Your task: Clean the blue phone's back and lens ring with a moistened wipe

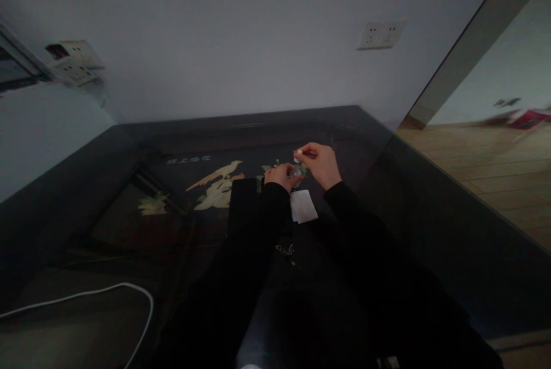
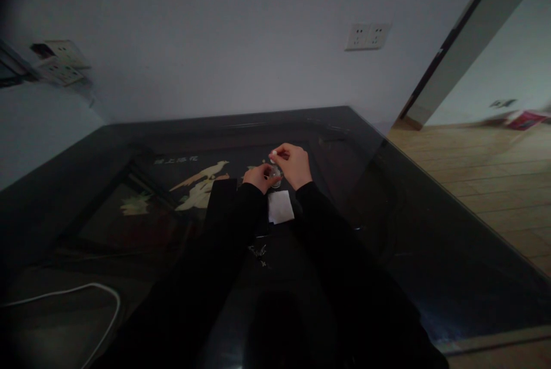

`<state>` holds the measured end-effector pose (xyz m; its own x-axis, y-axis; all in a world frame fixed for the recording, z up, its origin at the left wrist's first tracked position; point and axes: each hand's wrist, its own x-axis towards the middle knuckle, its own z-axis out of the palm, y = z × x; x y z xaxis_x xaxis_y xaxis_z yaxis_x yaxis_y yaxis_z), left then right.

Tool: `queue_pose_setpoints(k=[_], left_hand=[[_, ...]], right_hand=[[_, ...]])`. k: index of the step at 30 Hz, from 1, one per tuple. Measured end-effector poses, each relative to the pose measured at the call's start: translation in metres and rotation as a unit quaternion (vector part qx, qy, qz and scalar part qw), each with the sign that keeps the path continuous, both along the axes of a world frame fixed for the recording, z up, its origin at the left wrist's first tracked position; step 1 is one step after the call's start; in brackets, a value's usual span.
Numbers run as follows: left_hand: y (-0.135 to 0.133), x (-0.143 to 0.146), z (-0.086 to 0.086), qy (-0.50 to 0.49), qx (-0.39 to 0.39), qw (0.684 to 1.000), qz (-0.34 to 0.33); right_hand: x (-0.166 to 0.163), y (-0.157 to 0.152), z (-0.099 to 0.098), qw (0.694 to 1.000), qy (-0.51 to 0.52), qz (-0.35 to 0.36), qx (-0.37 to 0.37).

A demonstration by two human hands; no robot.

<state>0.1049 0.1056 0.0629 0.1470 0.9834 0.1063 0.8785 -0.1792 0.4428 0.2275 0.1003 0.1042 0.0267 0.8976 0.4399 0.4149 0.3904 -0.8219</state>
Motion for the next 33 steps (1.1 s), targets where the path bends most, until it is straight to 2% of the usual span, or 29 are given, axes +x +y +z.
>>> queue_pose_setpoints(k=[3,5,7,11,13,15,28,30,33], left_hand=[[-0.001,0.001,0.002,-0.003,-0.005,1.0,0.003],[-0.001,0.001,0.003,-0.006,-0.01,1.0,0.001],[-0.001,0.001,0.004,-0.009,-0.014,1.0,0.0],[-0.004,0.001,0.006,-0.014,-0.013,1.0,-0.002],[-0.005,0.0,0.006,-0.014,-0.009,1.0,-0.005],[-0.005,0.0,0.006,-0.012,-0.006,1.0,-0.007],[-0.005,0.001,0.006,-0.004,-0.008,1.0,-0.01],[-0.005,0.001,0.006,-0.005,-0.009,1.0,-0.01],[-0.005,0.001,0.006,-0.006,-0.006,1.0,-0.007]], right_hand=[[0.011,-0.013,0.025,0.997,0.055,-0.009,0.057],[0.02,-0.025,0.031,0.993,0.092,-0.016,0.074],[0.027,-0.039,0.024,0.992,0.116,0.001,0.042],[0.03,-0.062,-0.013,0.994,0.092,0.019,-0.057],[0.027,-0.068,-0.027,0.994,0.086,0.02,-0.07],[0.024,-0.07,-0.034,0.994,0.08,0.023,-0.072],[0.024,-0.075,-0.029,0.999,0.002,0.0,-0.033],[0.026,-0.074,-0.025,1.0,0.003,0.001,-0.03],[0.03,-0.067,-0.009,1.0,0.013,-0.013,-0.014]])
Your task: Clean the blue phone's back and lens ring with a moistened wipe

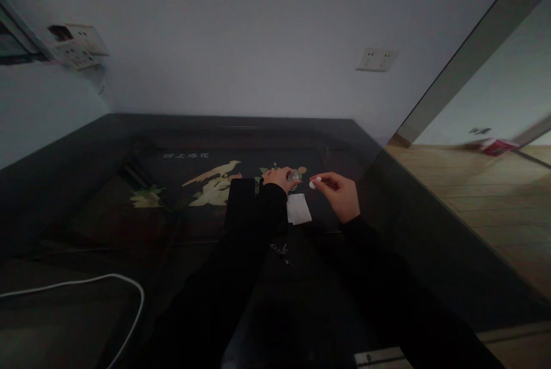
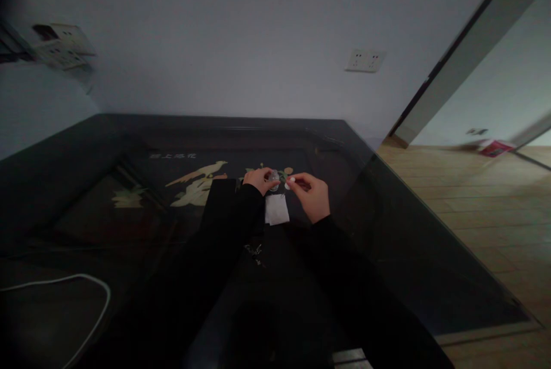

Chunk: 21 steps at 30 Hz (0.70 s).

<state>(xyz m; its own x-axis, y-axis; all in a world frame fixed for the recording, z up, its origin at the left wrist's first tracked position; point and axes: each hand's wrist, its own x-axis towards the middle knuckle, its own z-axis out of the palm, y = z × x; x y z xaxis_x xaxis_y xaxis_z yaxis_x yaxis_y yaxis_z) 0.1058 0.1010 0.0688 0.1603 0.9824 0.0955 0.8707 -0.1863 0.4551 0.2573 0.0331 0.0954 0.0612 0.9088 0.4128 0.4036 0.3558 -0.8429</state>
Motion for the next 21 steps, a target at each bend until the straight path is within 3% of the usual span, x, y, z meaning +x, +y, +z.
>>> queue_pose_setpoints(k=[4,7,21], left_hand=[[0.001,0.0,-0.002,0.002,0.008,1.0,0.004],[0.001,0.0,-0.002,0.004,0.011,1.0,0.0],[0.003,-0.001,-0.002,0.013,0.0,1.0,-0.008]], right_hand=[[-0.004,0.017,0.027,0.996,0.019,-0.041,0.076],[-0.014,0.031,0.034,0.993,0.008,-0.055,0.105],[-0.028,0.067,-0.012,0.991,-0.134,0.003,0.018]])
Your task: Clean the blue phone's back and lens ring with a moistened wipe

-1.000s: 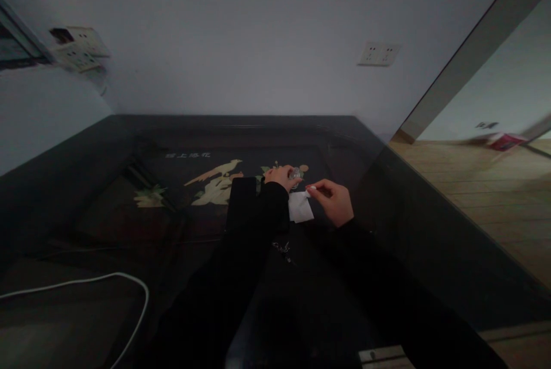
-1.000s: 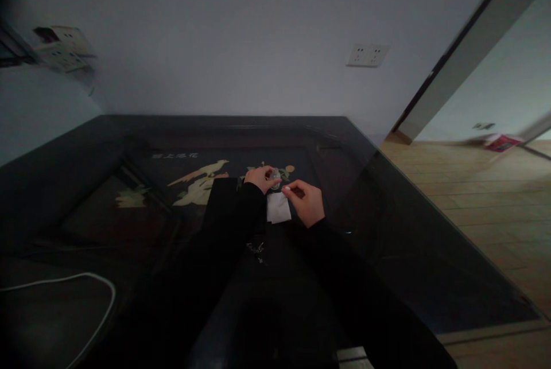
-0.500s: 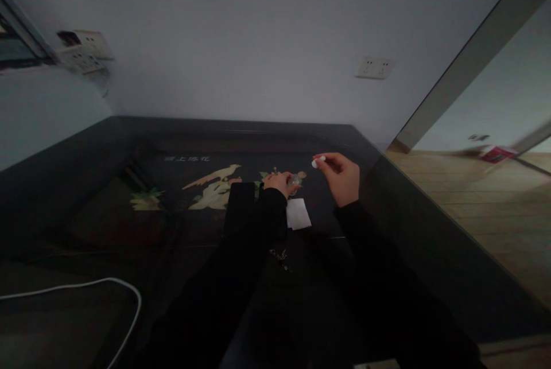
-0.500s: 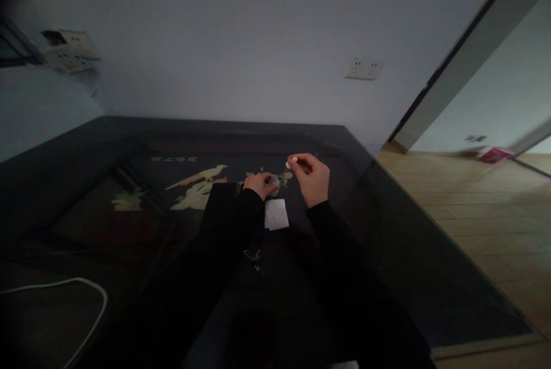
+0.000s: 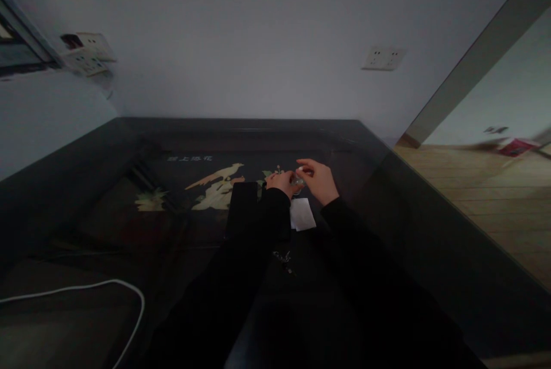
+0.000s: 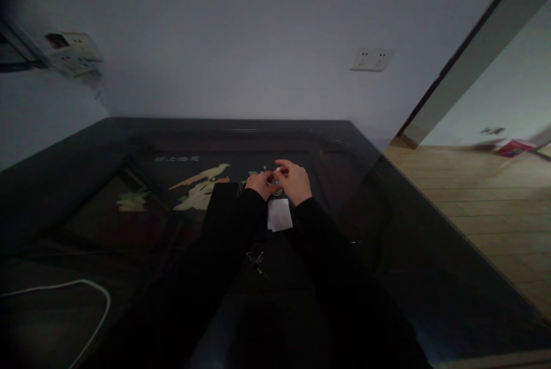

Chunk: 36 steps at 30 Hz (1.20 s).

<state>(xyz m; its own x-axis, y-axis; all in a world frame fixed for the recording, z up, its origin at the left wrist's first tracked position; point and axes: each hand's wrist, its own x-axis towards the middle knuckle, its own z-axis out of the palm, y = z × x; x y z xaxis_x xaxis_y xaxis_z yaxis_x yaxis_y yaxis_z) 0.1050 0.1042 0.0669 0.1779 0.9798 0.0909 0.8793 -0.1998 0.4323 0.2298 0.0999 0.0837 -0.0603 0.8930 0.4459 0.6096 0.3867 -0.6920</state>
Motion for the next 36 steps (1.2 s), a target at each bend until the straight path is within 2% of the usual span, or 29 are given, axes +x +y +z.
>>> queue_pose_setpoints(k=[5,16,23,30,36], left_hand=[[-0.003,0.0,0.004,0.005,-0.003,1.0,0.0],[-0.001,0.001,0.001,0.004,-0.004,1.0,0.003],[0.0,0.001,-0.001,-0.012,-0.006,1.0,0.001],[-0.001,0.001,0.0,-0.009,-0.004,1.0,-0.003],[-0.001,0.003,-0.006,0.002,0.019,1.0,-0.011]], right_hand=[[-0.001,0.001,-0.004,0.998,-0.066,-0.017,-0.017],[-0.008,-0.001,-0.005,0.977,-0.17,-0.127,-0.008],[0.003,0.0,0.008,0.98,-0.191,-0.044,-0.038],[-0.002,-0.003,0.006,0.969,-0.215,-0.115,-0.039],[0.009,-0.005,0.011,0.973,-0.199,-0.102,-0.05]])
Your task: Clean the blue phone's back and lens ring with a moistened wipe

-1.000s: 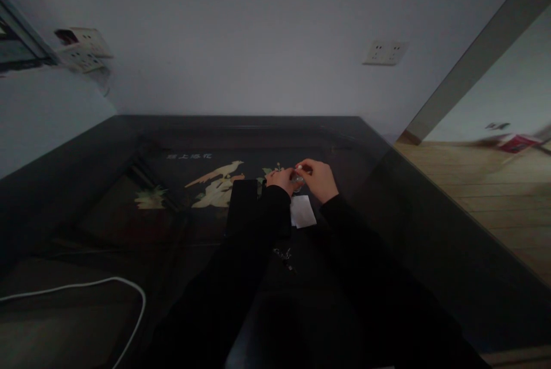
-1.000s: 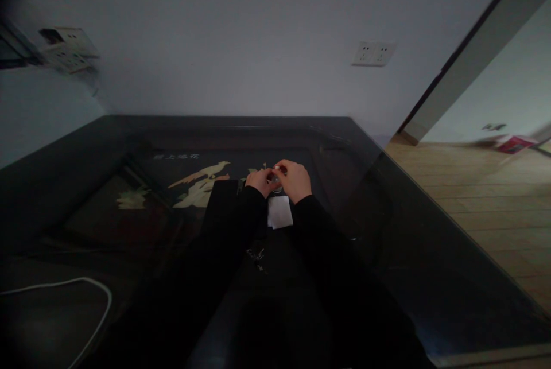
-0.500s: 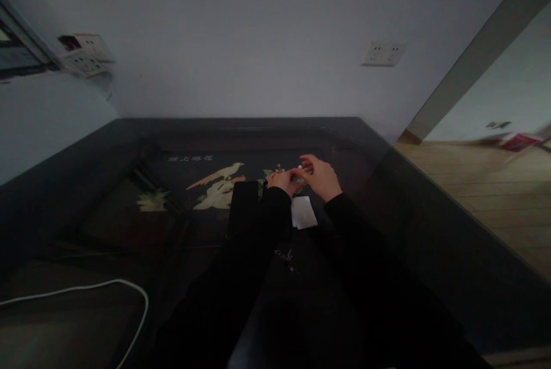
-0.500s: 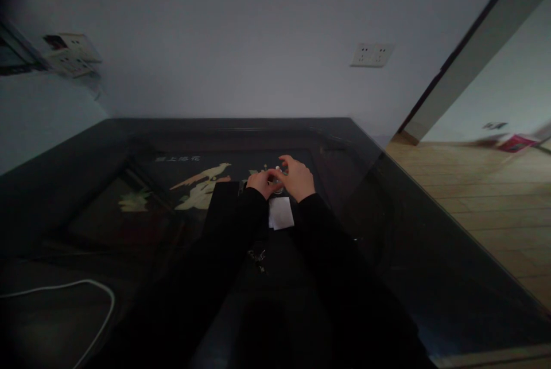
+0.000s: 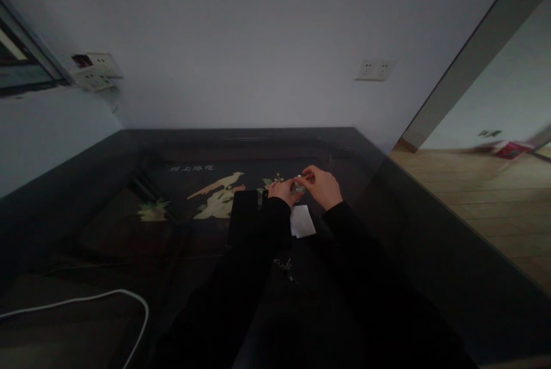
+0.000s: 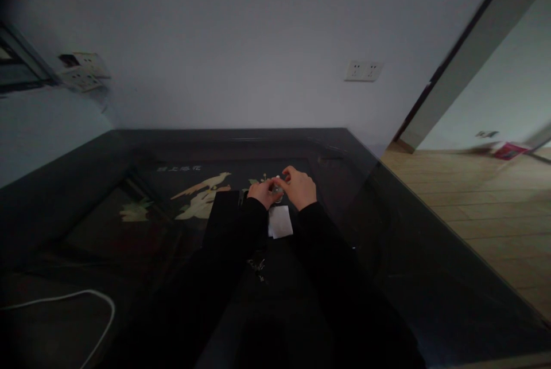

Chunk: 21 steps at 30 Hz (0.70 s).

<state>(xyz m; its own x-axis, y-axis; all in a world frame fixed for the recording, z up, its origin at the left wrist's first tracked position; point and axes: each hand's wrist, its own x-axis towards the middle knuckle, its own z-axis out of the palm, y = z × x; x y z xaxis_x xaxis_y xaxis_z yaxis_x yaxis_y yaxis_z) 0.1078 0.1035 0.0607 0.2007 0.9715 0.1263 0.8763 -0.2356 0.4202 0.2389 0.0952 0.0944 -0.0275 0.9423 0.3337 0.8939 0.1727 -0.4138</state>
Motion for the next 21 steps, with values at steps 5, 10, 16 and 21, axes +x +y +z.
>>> queue_pose_setpoints(k=[5,10,16,21], left_hand=[[-0.001,0.005,-0.005,0.011,0.007,1.0,-0.016],[-0.009,-0.006,0.009,0.045,0.009,0.999,-0.001],[-0.038,-0.063,0.025,0.137,0.021,0.987,0.087],[-0.07,-0.082,0.018,0.19,0.021,0.975,0.11]], right_hand=[[0.026,-0.012,-0.005,0.999,-0.008,-0.004,-0.031],[0.029,-0.04,-0.028,0.993,-0.053,0.071,-0.083],[0.005,-0.056,-0.04,0.978,-0.087,0.152,-0.111],[0.005,-0.051,-0.038,0.974,-0.092,0.149,-0.141]])
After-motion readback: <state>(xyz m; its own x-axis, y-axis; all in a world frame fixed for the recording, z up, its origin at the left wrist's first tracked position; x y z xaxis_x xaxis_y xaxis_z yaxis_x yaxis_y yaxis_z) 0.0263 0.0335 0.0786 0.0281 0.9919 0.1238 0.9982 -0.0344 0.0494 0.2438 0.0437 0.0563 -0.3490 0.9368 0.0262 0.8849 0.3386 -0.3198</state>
